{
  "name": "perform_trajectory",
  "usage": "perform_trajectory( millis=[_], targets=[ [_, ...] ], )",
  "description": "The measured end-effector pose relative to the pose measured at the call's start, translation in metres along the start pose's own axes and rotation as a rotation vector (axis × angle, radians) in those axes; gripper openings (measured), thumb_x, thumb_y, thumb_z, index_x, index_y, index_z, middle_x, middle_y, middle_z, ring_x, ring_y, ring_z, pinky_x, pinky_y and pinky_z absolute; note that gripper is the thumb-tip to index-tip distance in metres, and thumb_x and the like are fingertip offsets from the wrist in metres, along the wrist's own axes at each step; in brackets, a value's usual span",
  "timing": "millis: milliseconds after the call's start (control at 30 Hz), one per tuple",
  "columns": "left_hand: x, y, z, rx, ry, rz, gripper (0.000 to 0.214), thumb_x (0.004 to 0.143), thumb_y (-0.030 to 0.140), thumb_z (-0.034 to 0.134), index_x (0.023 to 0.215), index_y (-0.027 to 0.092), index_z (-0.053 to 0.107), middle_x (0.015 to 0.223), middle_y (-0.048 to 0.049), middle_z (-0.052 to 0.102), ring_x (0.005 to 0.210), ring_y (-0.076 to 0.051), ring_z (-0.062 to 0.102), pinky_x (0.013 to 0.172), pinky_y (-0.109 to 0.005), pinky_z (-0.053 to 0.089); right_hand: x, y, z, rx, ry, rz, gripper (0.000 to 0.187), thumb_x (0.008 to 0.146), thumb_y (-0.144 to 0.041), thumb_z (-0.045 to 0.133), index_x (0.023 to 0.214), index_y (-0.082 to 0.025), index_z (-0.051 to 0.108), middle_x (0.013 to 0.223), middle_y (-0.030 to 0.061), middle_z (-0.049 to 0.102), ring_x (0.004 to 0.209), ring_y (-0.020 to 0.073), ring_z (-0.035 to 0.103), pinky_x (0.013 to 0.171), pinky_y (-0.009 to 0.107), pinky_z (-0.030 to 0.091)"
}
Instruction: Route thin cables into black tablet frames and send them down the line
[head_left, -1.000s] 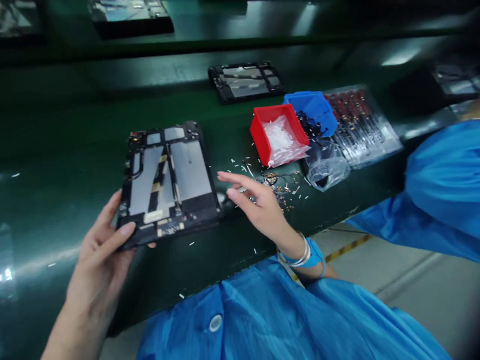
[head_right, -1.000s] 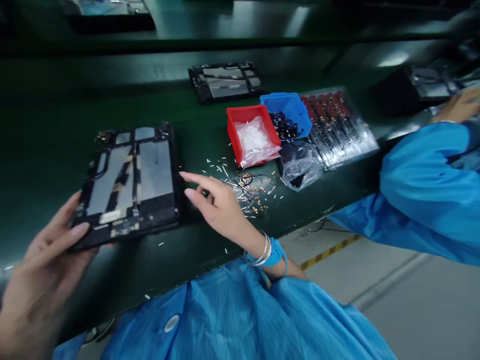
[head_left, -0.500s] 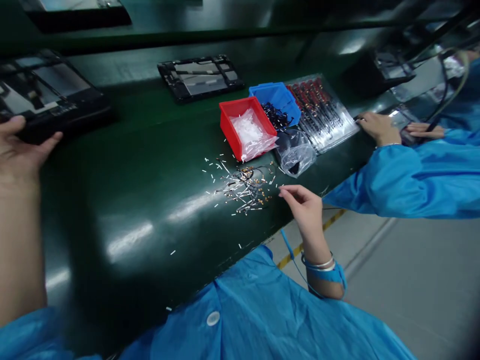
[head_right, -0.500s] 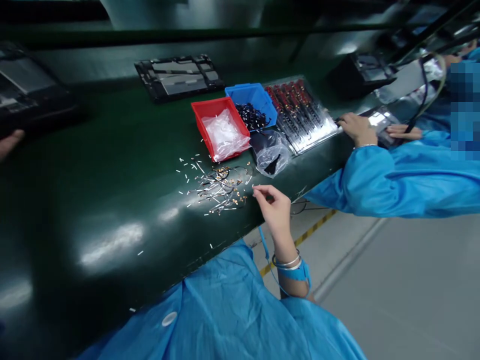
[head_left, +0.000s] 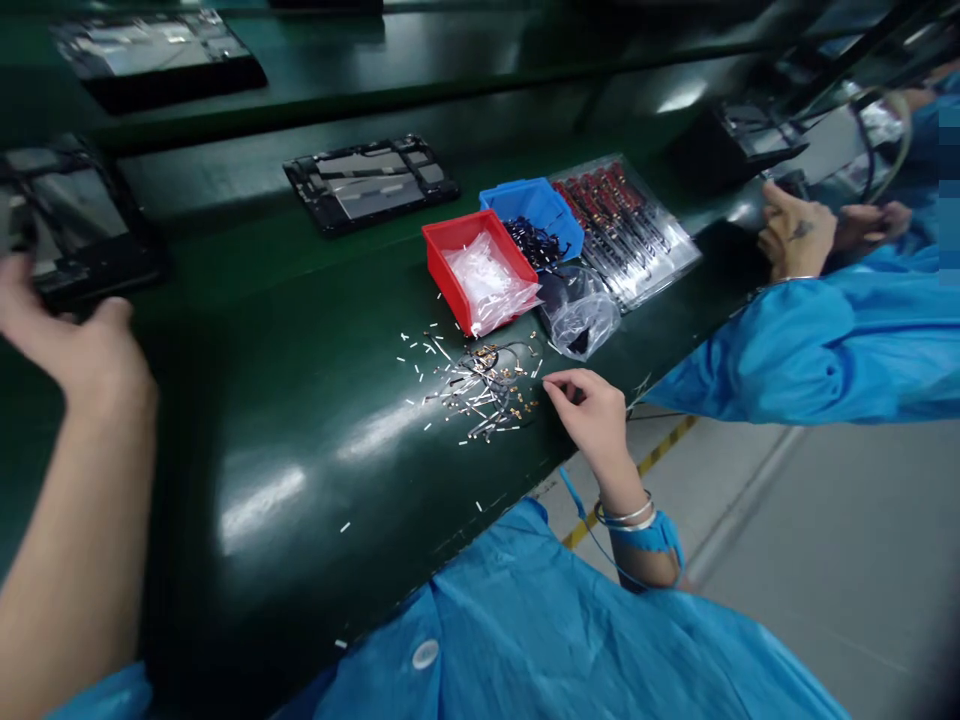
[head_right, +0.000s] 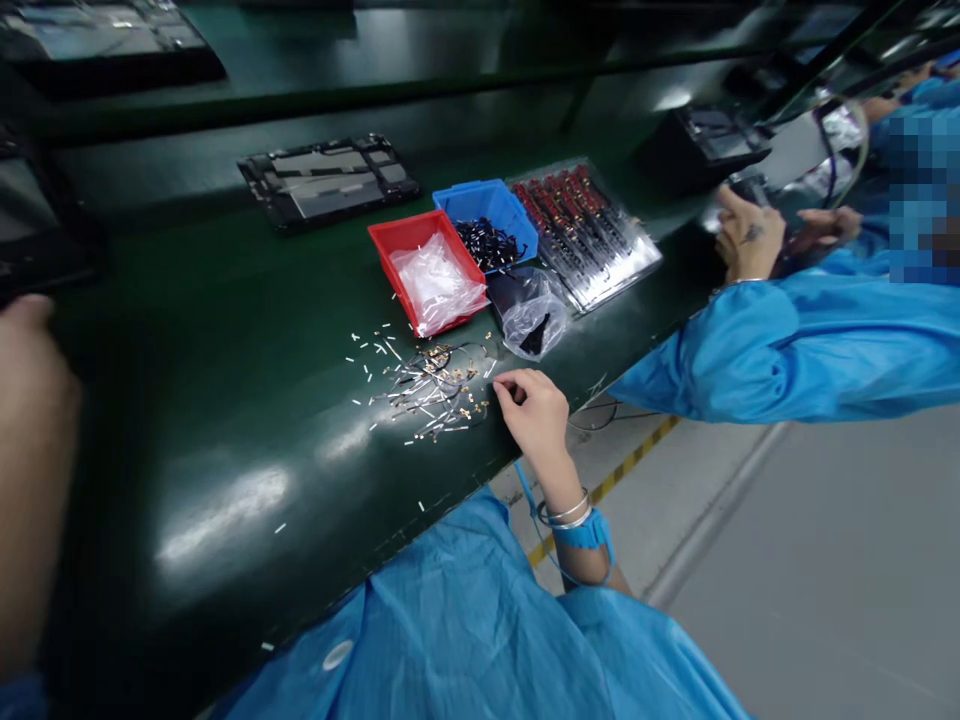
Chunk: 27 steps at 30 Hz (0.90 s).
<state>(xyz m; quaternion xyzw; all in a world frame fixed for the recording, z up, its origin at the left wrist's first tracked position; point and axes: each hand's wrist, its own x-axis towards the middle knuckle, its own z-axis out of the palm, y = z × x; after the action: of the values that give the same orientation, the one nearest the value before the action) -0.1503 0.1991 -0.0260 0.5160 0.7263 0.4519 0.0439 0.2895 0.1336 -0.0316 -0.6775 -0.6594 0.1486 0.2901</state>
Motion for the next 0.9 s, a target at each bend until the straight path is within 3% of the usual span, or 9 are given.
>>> perform_trajectory(
  millis=[67,133,233,367,433,567,767,900],
  targets=[
    [-0.016,0.018,0.008,0.005,0.014,-0.021,0.044,0.08,0.008,0.059,0.123,0.014,0.054,0.135,-0.0072,0.052,0.13,-0.029,0.045,0.108,-0.054,0.039,0.011,-0.005,-0.005,-0.008,0.042,-0.044,0.016,0.079,-0.028,0.056,0.073,-0.023,0.07,0.062,0.0004,0.059,0.063,0.0179,0.055,0.064,0.031,0.044],
    [-0.029,0.034,0.013,-0.033,-0.031,-0.004,0.045,0.073,0.011,0.066,0.117,0.014,0.06,0.138,-0.0103,0.052,0.128,-0.031,0.049,0.101,-0.05,0.047,0.033,-0.013,-0.011,-0.033,0.108,-0.11,0.017,0.081,-0.028,0.055,0.074,-0.023,0.07,0.066,0.0011,0.063,0.065,0.0182,0.056,0.067,0.032,0.045],
    [-0.041,0.05,0.013,-0.109,-0.093,0.053,0.033,0.076,0.019,0.063,0.109,0.015,0.065,0.134,-0.0098,0.057,0.123,-0.028,0.055,0.094,-0.043,0.053,0.083,-0.024,-0.018,-0.159,0.185,-0.156,0.015,0.081,-0.025,0.055,0.078,-0.023,0.07,0.072,0.0025,0.066,0.073,0.0199,0.058,0.072,0.033,0.044],
    [-0.043,0.052,0.004,-0.141,-0.098,-0.048,0.027,0.08,0.021,0.058,0.105,0.016,0.067,0.122,-0.0066,0.066,0.118,-0.027,0.059,0.094,-0.042,0.053,0.137,-0.034,-0.015,-0.426,0.041,-0.103,0.015,0.076,-0.017,0.06,0.085,-0.021,0.072,0.088,0.0075,0.071,0.091,0.0253,0.058,0.072,0.034,0.043],
    [-0.043,0.05,0.001,-0.156,-0.1,-0.077,0.027,0.08,0.021,0.057,0.105,0.016,0.067,0.117,-0.0065,0.068,0.113,-0.027,0.062,0.095,-0.044,0.052,0.149,-0.039,-0.011,-0.515,-0.034,-0.085,0.019,0.077,-0.016,0.058,0.09,-0.02,0.072,0.096,0.0101,0.071,0.099,0.0275,0.057,0.073,0.035,0.044],
    [-0.046,0.05,0.0,-0.197,-0.147,-0.081,0.024,0.081,0.024,0.058,0.102,0.018,0.069,0.112,-0.0063,0.07,0.108,-0.027,0.065,0.095,-0.044,0.052,0.16,-0.05,-0.004,-0.524,-0.047,-0.041,0.027,0.084,-0.02,0.05,0.098,-0.021,0.073,0.102,0.0096,0.072,0.104,0.0264,0.059,0.08,0.036,0.045],
    [-0.054,0.055,0.007,-0.24,-0.219,-0.036,0.025,0.084,0.032,0.055,0.099,0.019,0.069,0.108,-0.0073,0.071,0.103,-0.025,0.066,0.09,-0.039,0.052,0.185,-0.06,0.007,-0.517,-0.122,0.046,0.018,0.076,-0.015,0.059,0.083,-0.016,0.076,0.092,0.0145,0.074,0.09,0.0263,0.067,0.073,0.032,0.047],
    [-0.057,0.054,0.01,-0.28,-0.242,-0.019,0.029,0.083,0.037,0.054,0.099,0.019,0.07,0.106,-0.0074,0.071,0.101,-0.024,0.065,0.088,-0.037,0.051,0.193,-0.056,-0.002,-0.469,-0.091,0.099,0.018,0.079,-0.024,0.06,0.088,-0.019,0.075,0.094,0.0102,0.075,0.09,0.0242,0.068,0.072,0.029,0.048]
  ],
)
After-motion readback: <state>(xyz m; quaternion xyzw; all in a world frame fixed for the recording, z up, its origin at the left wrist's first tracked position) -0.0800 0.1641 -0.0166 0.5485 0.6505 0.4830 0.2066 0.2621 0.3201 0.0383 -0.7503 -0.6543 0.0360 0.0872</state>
